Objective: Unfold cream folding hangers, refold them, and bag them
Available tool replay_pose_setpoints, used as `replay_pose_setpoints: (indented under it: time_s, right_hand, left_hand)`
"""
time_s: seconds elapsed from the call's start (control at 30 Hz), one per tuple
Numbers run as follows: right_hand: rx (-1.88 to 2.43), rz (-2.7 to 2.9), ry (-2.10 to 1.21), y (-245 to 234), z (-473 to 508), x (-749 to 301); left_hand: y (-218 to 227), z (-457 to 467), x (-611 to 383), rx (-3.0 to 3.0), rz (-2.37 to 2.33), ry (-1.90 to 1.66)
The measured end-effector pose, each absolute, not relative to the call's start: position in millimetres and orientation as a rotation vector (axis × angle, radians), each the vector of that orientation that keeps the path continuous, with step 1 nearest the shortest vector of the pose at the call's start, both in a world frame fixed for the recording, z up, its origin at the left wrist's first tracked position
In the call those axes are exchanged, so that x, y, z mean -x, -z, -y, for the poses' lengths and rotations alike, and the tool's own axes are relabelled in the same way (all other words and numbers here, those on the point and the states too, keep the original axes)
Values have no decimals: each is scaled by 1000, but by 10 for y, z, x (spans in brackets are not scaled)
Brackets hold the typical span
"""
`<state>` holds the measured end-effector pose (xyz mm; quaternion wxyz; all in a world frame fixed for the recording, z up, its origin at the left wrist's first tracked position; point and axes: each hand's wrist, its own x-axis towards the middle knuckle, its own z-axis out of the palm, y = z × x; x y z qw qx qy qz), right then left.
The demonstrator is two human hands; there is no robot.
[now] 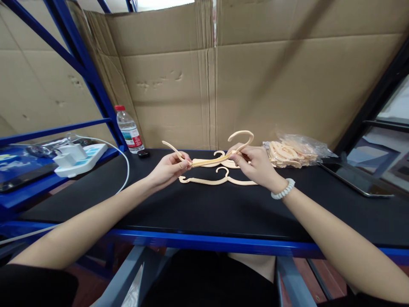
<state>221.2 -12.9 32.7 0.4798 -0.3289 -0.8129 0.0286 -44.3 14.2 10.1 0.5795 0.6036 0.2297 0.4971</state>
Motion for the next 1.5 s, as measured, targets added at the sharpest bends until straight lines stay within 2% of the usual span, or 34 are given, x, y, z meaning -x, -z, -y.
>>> replay_pose_setpoints:
  time_s: [0.97,1.5]
  right_hand:
    - [807,1981,25,-291,170,-2166]
    - [803,1895,-23,-277,218,-2092]
  left_hand:
    - [-106,-97,465,-1302,-493,-849]
    - [-65,-70,400,-1361,-642,-1067]
